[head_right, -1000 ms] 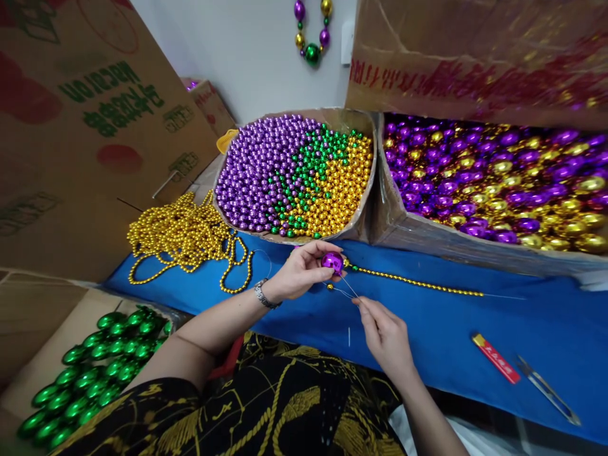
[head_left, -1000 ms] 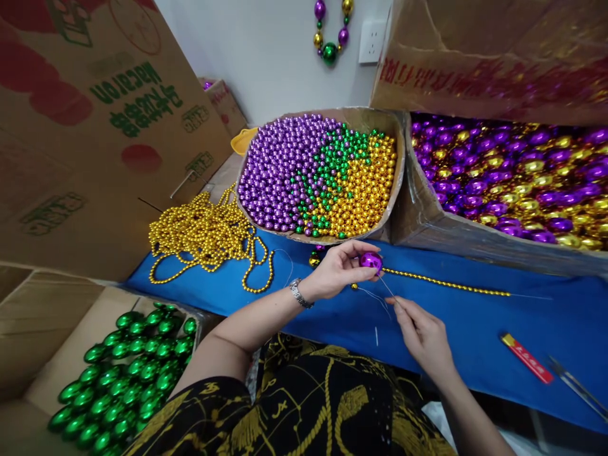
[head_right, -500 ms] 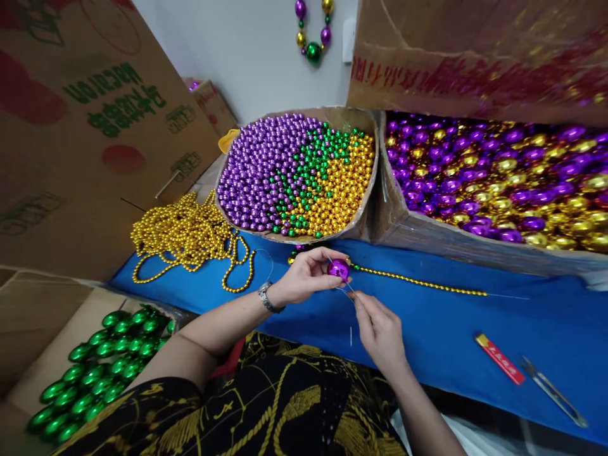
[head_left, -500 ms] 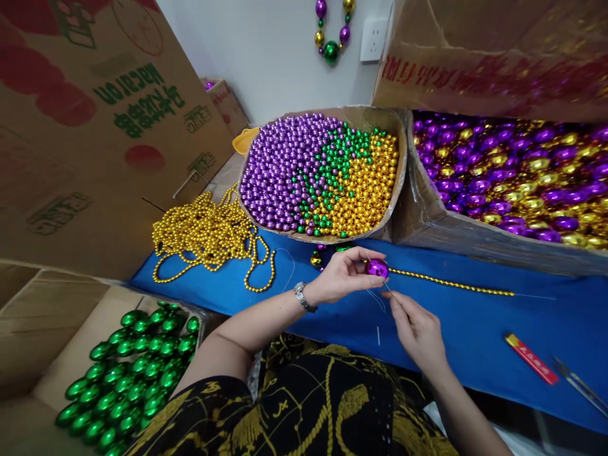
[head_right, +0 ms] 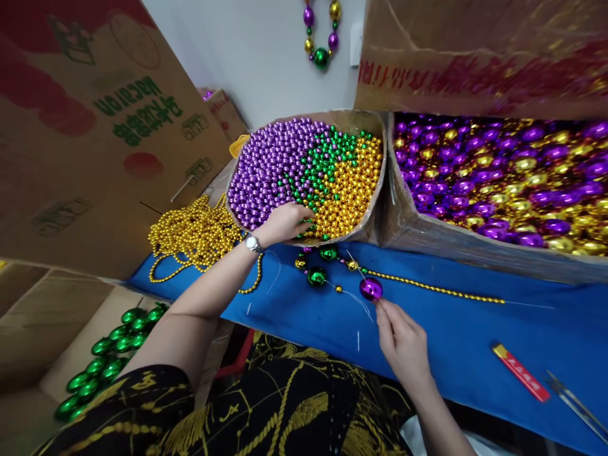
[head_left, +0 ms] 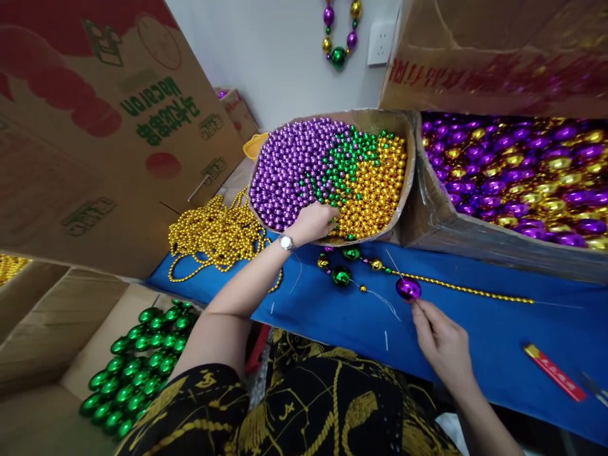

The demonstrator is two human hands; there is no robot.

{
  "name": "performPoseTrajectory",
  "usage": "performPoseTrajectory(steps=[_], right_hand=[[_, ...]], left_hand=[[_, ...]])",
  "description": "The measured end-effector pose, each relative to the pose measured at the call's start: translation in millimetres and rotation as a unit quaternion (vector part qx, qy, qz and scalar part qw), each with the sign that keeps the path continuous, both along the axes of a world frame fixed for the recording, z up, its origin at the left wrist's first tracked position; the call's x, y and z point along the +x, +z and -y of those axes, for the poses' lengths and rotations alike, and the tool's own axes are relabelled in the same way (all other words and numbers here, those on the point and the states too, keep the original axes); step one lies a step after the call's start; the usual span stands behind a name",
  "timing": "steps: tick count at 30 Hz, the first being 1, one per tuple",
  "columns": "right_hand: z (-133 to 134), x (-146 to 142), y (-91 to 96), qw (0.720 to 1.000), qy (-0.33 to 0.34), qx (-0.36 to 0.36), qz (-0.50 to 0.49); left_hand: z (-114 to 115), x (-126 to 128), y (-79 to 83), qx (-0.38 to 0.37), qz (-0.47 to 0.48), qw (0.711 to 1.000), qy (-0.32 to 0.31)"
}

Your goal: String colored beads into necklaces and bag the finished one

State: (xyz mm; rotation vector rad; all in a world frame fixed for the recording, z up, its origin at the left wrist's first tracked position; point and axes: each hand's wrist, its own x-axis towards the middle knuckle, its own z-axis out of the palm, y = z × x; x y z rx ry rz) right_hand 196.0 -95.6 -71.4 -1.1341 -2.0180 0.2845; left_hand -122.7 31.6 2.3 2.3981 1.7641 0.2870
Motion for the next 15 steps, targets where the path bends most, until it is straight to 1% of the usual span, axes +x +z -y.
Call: performPoseTrajectory(steps=[3, 5, 6, 7, 8, 9, 10, 11, 12, 13, 14, 15], right_hand=[[-0.2, -1.0, 0.0, 1.000, 0.000, -0.008, -0.004], [0.2, -1.4, -0.7, 1.000, -0.003, -0.022, -0.004], [0.5, -1.6, -1.1, 1.000, -0.003, -0.029, -0.002], [0.9, -2.0, -1.4, 0.999, -0.003, -0.032, -0.002], [1.4, -2.4, -1.6, 1.000, -0.002, -0.029, -0.002], [1.7, -2.9, -1.7, 1.000, -0.001, -0.024, -0.003], [2.0, -3.5, -1.6, 1.000, 0.001, -0.018, -0.003], [2.2, -4.2, -1.4, 1.000, 0.003, -0.013, -0.004], [2.3, -4.9, -1.1, 1.000, 0.004, -0.008, -0.005], [2.2, -5.5, -0.8, 1.000, 0.006, -0.004, -0.004], [2.1, -6.2, -0.5, 1.000, 0.008, 0.001, -0.004], [1.9, -6.7, -0.3, 1.000, 0.010, 0.009, -0.003]], left_hand=[[-3.5, 8.3, -5.0, -0.023, -0.073, 0.997, -0.014], [-5.2, 12.6, -8.3, -0.027, -0.090, 0.995, -0.023], [-5.9, 14.0, -9.7, -0.026, -0.082, 0.996, -0.024], [-6.2, 15.2, -10.5, -0.023, -0.056, 0.998, -0.019], [-5.7, 16.7, -10.8, -0.021, -0.003, 1.000, -0.012], [-4.0, 18.7, -10.5, -0.026, 0.079, 0.997, -0.002], [-1.0, 21.6, -9.5, -0.041, 0.188, 0.981, 0.009], [3.6, 25.5, -8.1, -0.068, 0.311, 0.948, 0.020], [9.7, 30.6, -6.4, -0.105, 0.431, 0.896, 0.031], [16.7, 36.6, -4.9, -0.148, 0.533, 0.832, 0.038], [24.1, 43.1, -3.7, -0.189, 0.608, 0.770, 0.042], [31.3, 49.8, -2.9, -0.221, 0.658, 0.719, 0.044]])
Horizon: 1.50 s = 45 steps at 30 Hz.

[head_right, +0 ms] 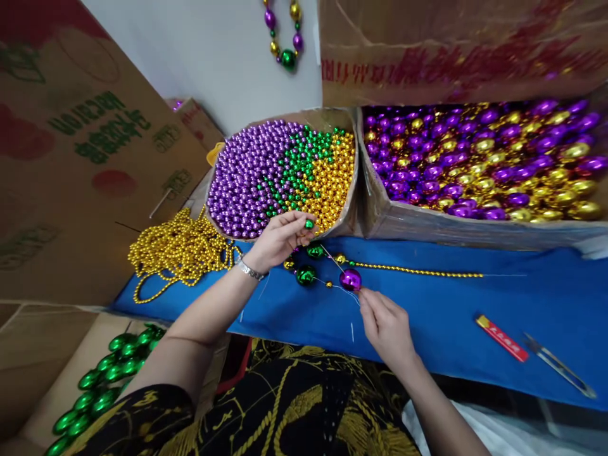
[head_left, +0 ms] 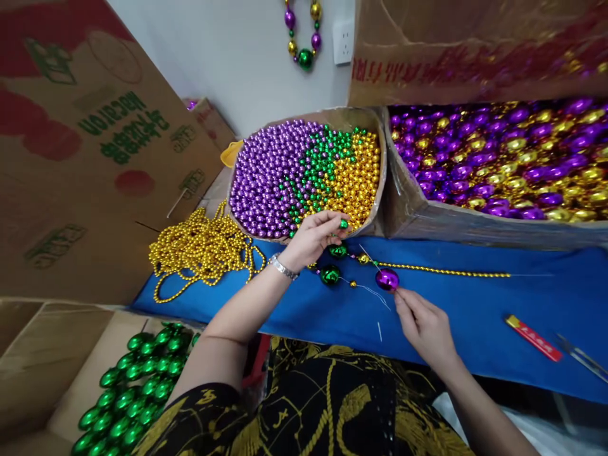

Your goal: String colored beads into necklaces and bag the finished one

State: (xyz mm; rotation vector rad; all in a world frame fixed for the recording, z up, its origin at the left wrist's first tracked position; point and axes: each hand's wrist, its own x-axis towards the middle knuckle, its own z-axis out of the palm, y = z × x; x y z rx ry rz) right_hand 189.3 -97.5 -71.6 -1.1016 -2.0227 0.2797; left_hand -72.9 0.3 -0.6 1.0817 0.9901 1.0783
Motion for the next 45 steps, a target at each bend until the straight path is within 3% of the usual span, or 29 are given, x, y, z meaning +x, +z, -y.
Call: performPoseTrajectory(steps=[4, 13, 16, 18, 20, 23, 25, 28, 31, 33, 35, 36, 38, 40, 42, 45], right_hand=[[-1.1, -0.4, 1.0, 1.000, -0.002, 0.023, 0.000], [-0.7, 2.3, -1.1, 1.000, -0.019, 0.001, 0.005], [-1.2, 1.8, -2.0, 1.000, -0.029, -0.003, 0.001], [-2.0, 2.1, -0.9, 0.999, -0.036, -0.003, -0.017], [-3.0, 4.3, 1.2, 0.998, -0.045, -0.005, -0.044], [-4.3, 11.2, 4.2, 0.996, -0.057, -0.007, -0.074], [-4.7, 16.9, 5.4, 0.994, -0.069, -0.008, -0.086], [-4.7, 24.7, 5.7, 0.991, -0.084, -0.018, -0.102], [-4.3, 30.1, 4.6, 0.989, -0.090, -0.029, -0.110], [-3.9, 32.7, 3.4, 0.989, -0.095, -0.033, -0.111], [-3.5, 34.9, 2.8, 0.988, -0.100, -0.035, -0.111], [-3.2, 36.0, 3.1, 0.988, -0.102, -0.034, -0.112], [-2.4, 38.4, 5.0, 0.987, -0.105, -0.035, -0.113], [-1.0, 41.1, 8.3, 0.987, -0.111, -0.037, -0.114], [1.0, 43.7, 11.5, 0.986, -0.119, -0.037, -0.114], [4.0, 45.7, 14.1, 0.985, -0.130, -0.018, -0.112]], left_hand=[[18.6, 20.9, -0.3, -0.051, 0.099, 0.994, -0.020], [22.3, 32.8, -3.9, -0.054, 0.096, 0.994, -0.018], [28.3, 39.5, -2.1, 0.010, 0.024, 1.000, -0.016], [30.2, 46.0, 5.2, 0.077, -0.030, 0.995, -0.053], [24.8, 54.3, 18.9, 0.147, -0.058, 0.984, -0.087], [-5.1, 73.8, 47.0, 0.270, -0.093, 0.956, -0.065], [-39.0, 94.8, 64.3, 0.351, -0.149, 0.922, -0.061], [-96.6, 140.5, 77.1, 0.437, -0.287, 0.843, -0.129], [-139.5, 196.0, 72.6, 0.458, -0.450, 0.718, -0.268], [-154.2, 230.3, 64.7, 0.436, -0.529, 0.635, -0.356], [-160.9, 256.4, 57.4, 0.405, -0.575, 0.585, -0.405], [-162.7, 265.3, 54.8, 0.393, -0.586, 0.575, -0.414], [-165.1, 272.7, 53.2, 0.383, -0.593, 0.573, -0.415], [-165.3, 264.9, 56.2, 0.396, -0.572, 0.603, -0.391], [-159.6, 241.8, 62.8, 0.418, -0.485, 0.687, -0.345], [-131.9, 187.0, 72.6, 0.373, -0.244, 0.850, -0.281]])
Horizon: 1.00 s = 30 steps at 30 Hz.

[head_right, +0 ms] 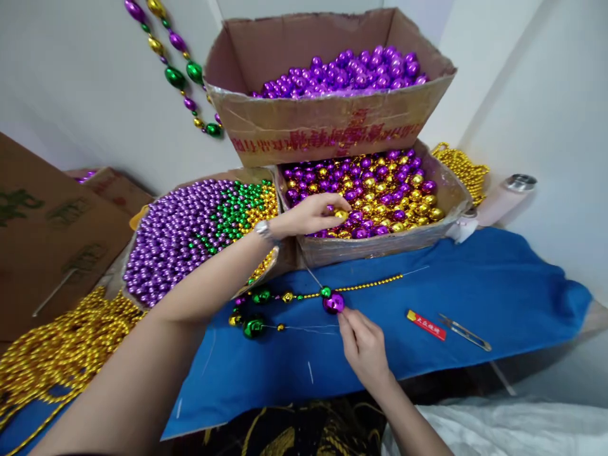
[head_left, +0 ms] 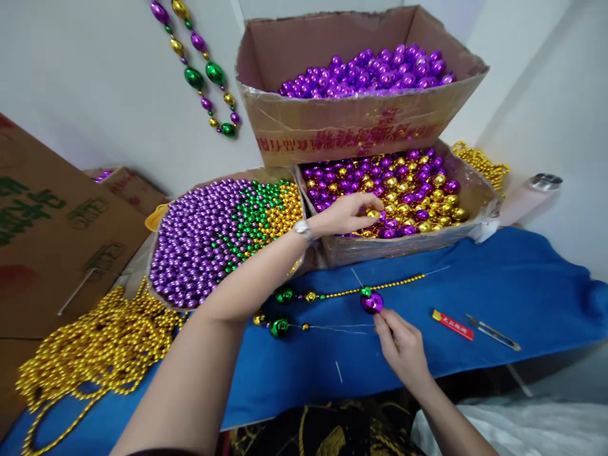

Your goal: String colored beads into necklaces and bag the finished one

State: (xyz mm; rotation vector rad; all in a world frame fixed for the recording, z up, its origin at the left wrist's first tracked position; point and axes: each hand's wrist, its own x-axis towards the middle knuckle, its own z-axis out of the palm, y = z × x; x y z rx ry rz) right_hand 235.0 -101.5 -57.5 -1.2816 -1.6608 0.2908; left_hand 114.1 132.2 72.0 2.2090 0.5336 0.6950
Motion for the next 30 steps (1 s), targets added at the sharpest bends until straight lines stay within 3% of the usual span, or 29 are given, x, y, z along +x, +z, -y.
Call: performPoseTrajectory(steps=[2, 5, 9, 15, 27, 30], right_hand=[[1.0, -0.9, 0.2, 1.000, 0.000, 0.019, 0.007], [0.0, -5.6, -0.6, 0.999, 0.016, 0.031, 0.027], [-3.3, -14.1, -4.1, 0.996, 0.045, 0.041, 0.063], [-2.5, -22.5, -8.7, 0.991, 0.065, 0.064, 0.095], [0.4, -27.5, -6.1, 0.990, 0.070, 0.065, 0.107], [0.2, -28.6, -7.1, 0.989, 0.068, 0.066, 0.116]], left_hand=[[30.9, -38.6, 1.0, -0.154, 0.116, 0.981, 0.026], [80.7, -82.3, -10.3, -0.330, 0.228, 0.911, 0.094], [121.6, -111.7, -36.6, -0.447, 0.302, 0.829, 0.148], [136.8, -129.6, -53.2, -0.471, 0.350, 0.793, 0.165], [143.5, -136.6, -56.1, -0.468, 0.354, 0.789, 0.179], [147.0, -138.9, -58.0, -0.443, 0.344, 0.807, 0.184]])
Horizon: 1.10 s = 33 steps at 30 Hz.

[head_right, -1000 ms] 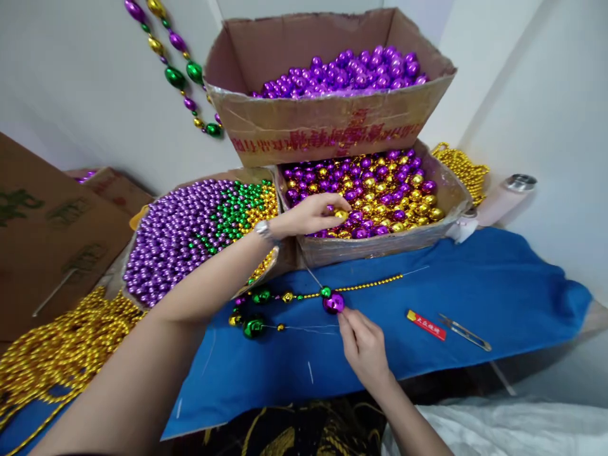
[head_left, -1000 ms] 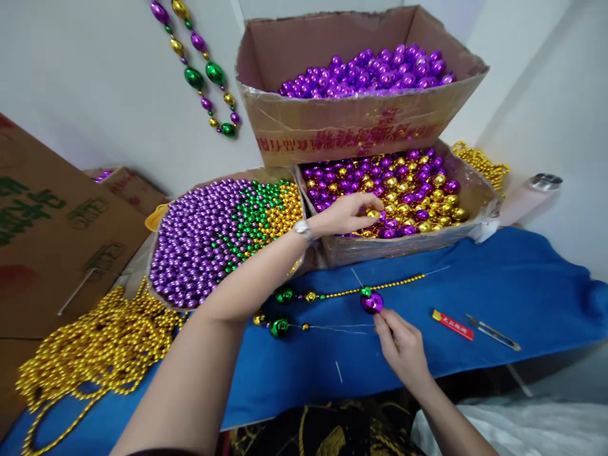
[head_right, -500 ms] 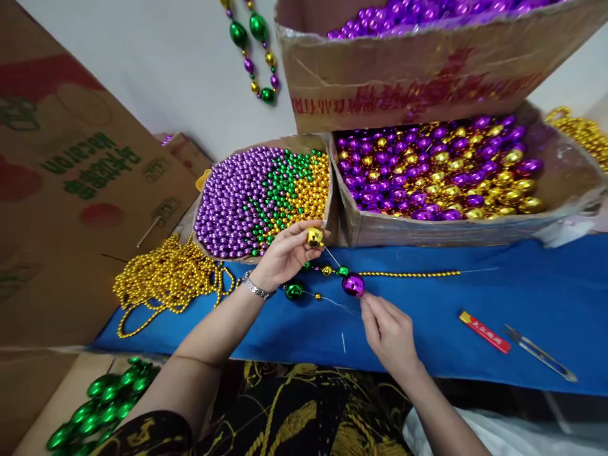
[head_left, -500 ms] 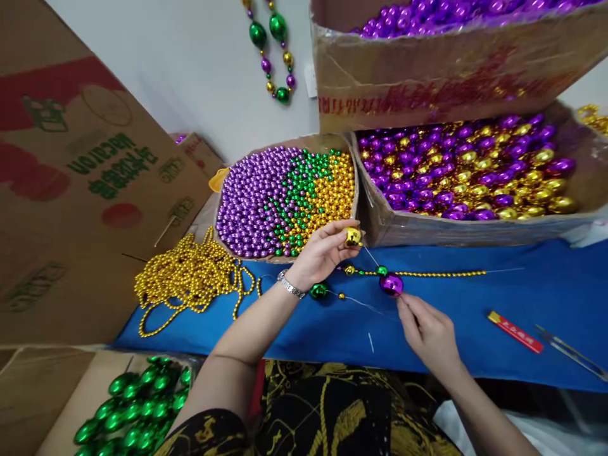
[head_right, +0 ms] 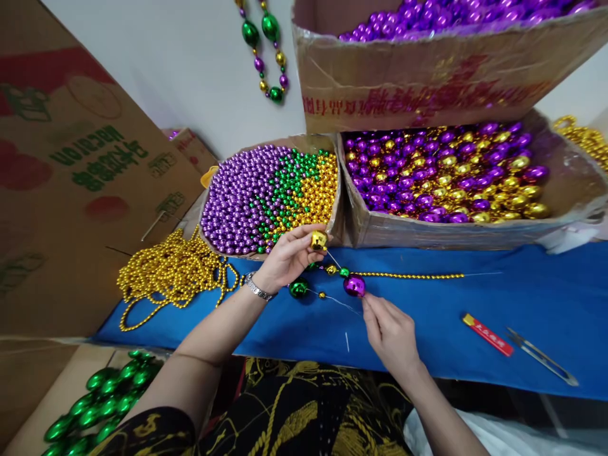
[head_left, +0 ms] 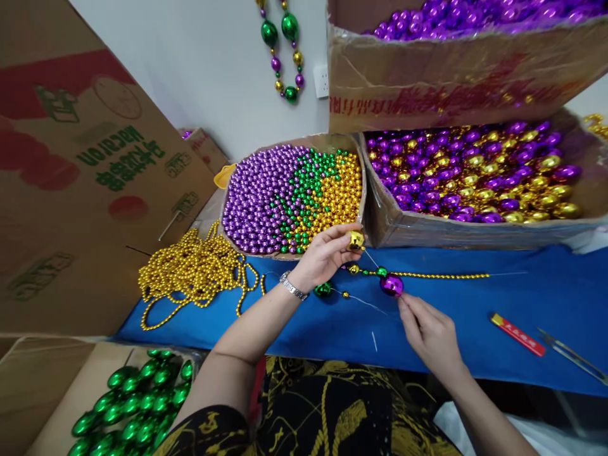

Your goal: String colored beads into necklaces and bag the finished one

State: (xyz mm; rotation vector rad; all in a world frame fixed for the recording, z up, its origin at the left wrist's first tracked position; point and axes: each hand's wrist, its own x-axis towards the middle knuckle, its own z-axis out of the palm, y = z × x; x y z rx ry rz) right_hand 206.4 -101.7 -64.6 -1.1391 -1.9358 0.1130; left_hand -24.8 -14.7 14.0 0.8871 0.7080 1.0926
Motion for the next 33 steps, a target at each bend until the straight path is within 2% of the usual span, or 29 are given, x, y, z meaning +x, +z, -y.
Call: performPoseTrajectory(steps=[4, 6, 13, 15, 19, 24, 27, 33], right_hand=[[-1.4, -3.7, -2.1, 0.999, -0.011, 0.012, 0.031], [-1.5, -6.2, -3.9, 0.999, -0.013, 0.007, 0.033], [3.3, -9.2, -11.0, 0.986, -0.009, -0.164, 0.013], [3.8, -8.7, -12.0, 0.988, 0.001, -0.157, 0.006], [4.2, -8.7, -15.4, 0.993, -0.027, -0.112, -0.027], [6.6, -9.1, -21.2, 0.970, 0.022, -0.221, -0.099], [7.1, -10.5, -20.5, 0.965, 0.028, -0.234, -0.118], [9.8, -16.8, -16.6, 0.979, -0.032, -0.178, -0.095]], left_hand=[[11.7, 1.0, -5.1, 0.098, -0.080, 0.992, -0.015], [18.6, 3.7, -8.8, 0.122, -0.095, 0.987, -0.032], [30.8, 9.9, -21.3, 0.078, -0.021, 0.997, -0.007], [32.3, 9.4, -23.6, 0.079, -0.022, 0.997, 0.007], [35.0, 8.0, -24.7, 0.077, -0.031, 0.996, 0.016], [34.8, 5.9, -23.8, 0.037, -0.005, 0.999, 0.029], [34.2, 3.7, -25.6, 0.010, -0.001, 0.999, 0.032], [37.7, 2.1, -32.0, 0.082, -0.046, 0.994, 0.051]])
